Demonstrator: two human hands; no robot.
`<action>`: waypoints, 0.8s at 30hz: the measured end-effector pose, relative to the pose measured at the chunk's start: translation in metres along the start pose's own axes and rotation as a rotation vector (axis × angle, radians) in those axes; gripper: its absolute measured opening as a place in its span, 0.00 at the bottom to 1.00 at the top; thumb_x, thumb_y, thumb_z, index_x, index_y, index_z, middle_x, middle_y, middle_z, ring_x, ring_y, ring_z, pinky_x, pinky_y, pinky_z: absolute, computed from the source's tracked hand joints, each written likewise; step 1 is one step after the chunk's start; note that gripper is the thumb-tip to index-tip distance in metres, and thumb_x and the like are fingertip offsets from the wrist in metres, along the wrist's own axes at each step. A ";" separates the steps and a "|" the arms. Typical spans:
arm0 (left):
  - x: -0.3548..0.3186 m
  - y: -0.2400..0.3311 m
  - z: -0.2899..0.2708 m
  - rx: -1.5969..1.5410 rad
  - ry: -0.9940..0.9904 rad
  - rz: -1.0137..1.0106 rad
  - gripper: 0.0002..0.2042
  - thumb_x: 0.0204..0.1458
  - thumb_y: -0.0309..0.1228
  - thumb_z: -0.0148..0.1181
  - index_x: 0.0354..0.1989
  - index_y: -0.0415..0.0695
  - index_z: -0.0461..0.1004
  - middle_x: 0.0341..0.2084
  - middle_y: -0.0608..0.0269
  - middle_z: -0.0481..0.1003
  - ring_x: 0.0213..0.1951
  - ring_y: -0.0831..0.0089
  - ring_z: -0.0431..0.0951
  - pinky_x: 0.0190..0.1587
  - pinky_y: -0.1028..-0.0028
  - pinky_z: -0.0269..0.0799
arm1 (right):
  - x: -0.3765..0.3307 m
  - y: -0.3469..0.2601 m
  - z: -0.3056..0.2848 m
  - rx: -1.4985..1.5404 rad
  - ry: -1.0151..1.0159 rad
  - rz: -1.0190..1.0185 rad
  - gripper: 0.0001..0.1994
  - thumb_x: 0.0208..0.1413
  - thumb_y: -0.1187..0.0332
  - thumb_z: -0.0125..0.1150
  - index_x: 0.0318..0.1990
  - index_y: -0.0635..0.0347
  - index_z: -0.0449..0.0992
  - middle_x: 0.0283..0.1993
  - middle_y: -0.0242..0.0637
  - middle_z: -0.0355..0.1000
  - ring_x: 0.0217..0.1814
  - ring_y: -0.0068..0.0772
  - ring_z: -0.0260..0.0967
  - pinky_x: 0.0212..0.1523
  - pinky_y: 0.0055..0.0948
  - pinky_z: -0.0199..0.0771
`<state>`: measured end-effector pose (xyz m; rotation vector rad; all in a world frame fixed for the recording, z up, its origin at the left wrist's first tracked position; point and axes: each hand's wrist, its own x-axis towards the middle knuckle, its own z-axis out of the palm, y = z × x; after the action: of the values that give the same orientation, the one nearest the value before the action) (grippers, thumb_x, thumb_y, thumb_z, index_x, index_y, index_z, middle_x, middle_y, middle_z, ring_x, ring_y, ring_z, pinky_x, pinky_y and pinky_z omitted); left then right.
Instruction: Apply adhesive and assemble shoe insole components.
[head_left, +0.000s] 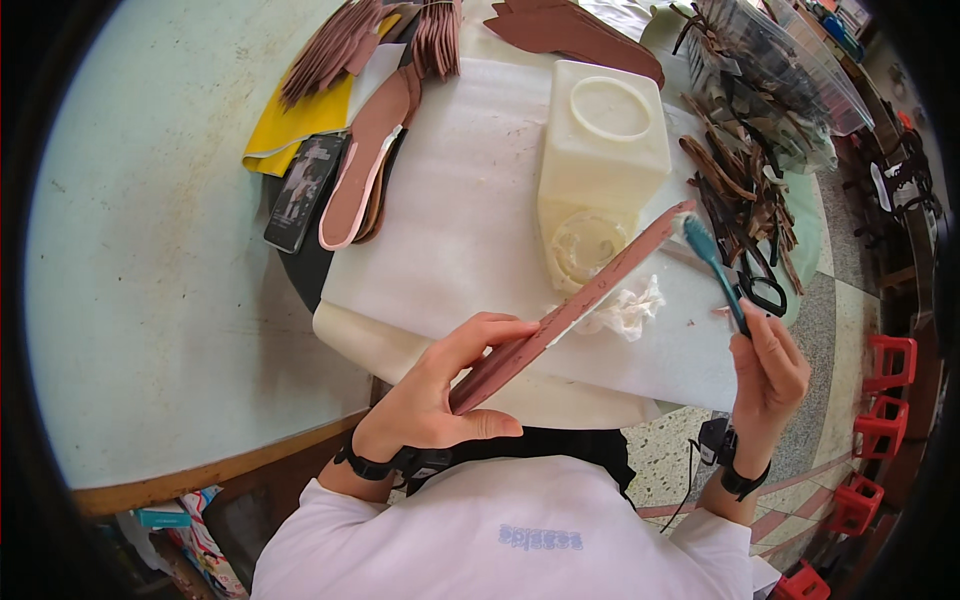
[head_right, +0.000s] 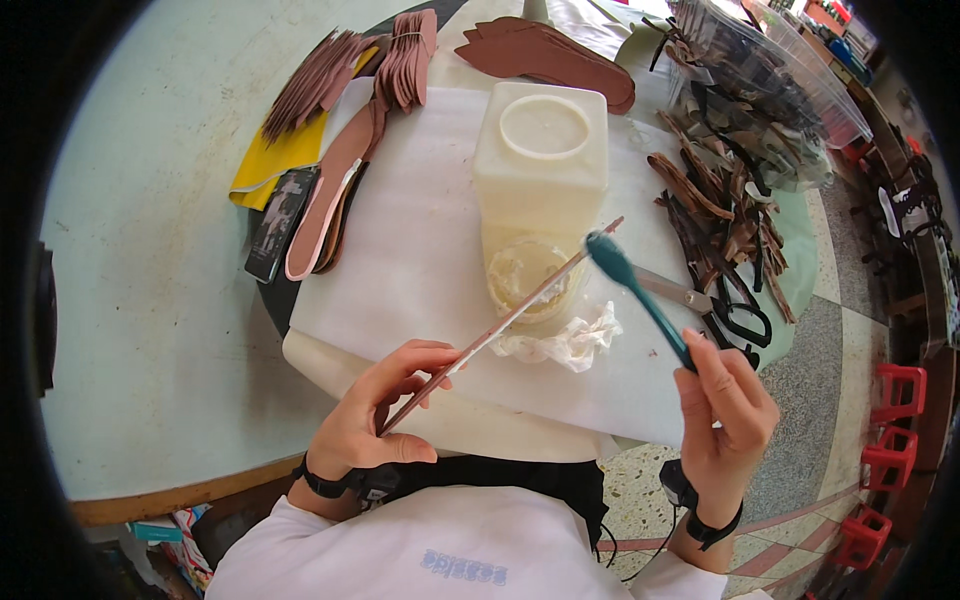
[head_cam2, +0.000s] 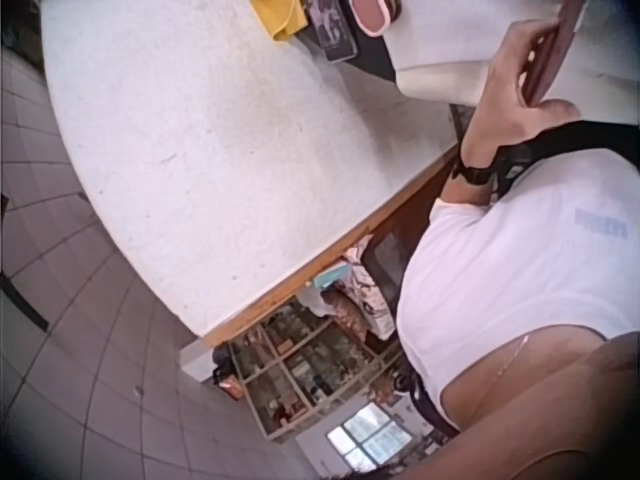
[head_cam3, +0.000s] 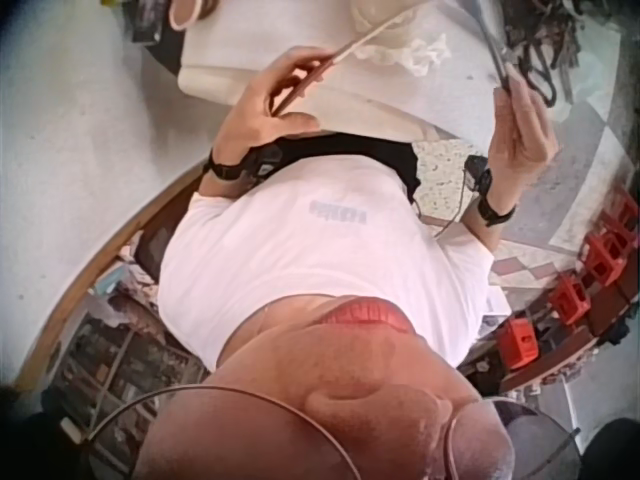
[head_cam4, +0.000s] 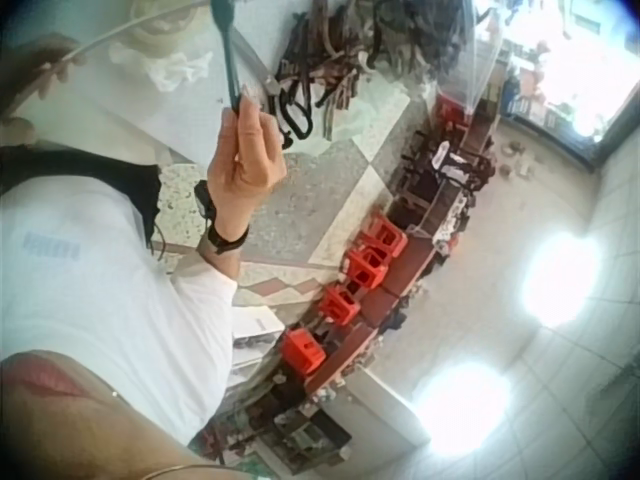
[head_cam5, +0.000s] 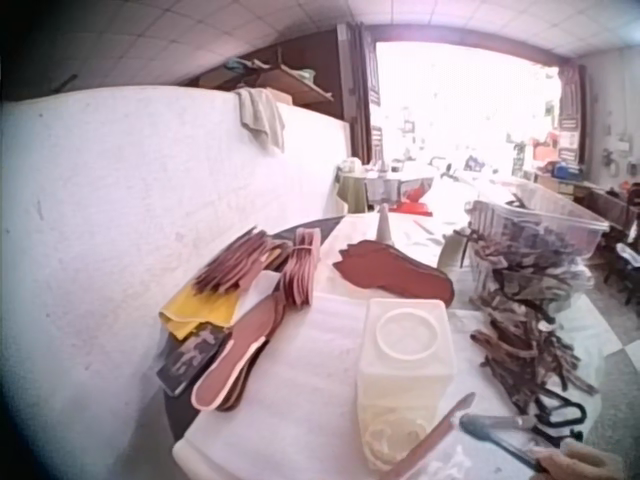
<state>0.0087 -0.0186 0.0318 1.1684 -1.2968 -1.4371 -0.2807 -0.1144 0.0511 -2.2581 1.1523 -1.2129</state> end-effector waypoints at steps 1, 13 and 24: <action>0.000 0.000 0.000 -0.003 0.007 -0.004 0.39 0.32 0.33 0.74 0.57 0.43 0.63 0.52 0.62 0.63 0.47 0.73 0.66 0.45 0.76 0.61 | -0.001 -0.004 0.001 -0.036 -0.019 -0.019 0.15 0.45 0.82 0.60 0.45 0.68 0.75 0.27 0.38 0.69 0.24 0.22 0.63 0.24 0.18 0.60; 0.001 -0.003 0.001 0.027 0.031 0.011 0.36 0.34 0.33 0.71 0.56 0.42 0.63 0.51 0.64 0.64 0.48 0.73 0.66 0.48 0.75 0.60 | -0.018 -0.029 0.017 0.102 -0.229 -0.153 0.18 0.37 0.82 0.63 0.42 0.64 0.77 0.25 0.38 0.70 0.18 0.28 0.65 0.17 0.21 0.60; 0.000 -0.005 -0.001 0.004 0.017 0.019 0.38 0.32 0.33 0.73 0.57 0.43 0.63 0.50 0.65 0.64 0.46 0.74 0.66 0.45 0.76 0.61 | -0.015 -0.014 0.010 0.065 -0.125 0.017 0.16 0.40 0.82 0.60 0.42 0.68 0.76 0.24 0.40 0.68 0.20 0.29 0.65 0.19 0.22 0.59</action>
<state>0.0097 -0.0179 0.0269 1.1656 -1.2963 -1.4094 -0.2702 -0.0949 0.0455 -2.2372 1.0680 -1.0698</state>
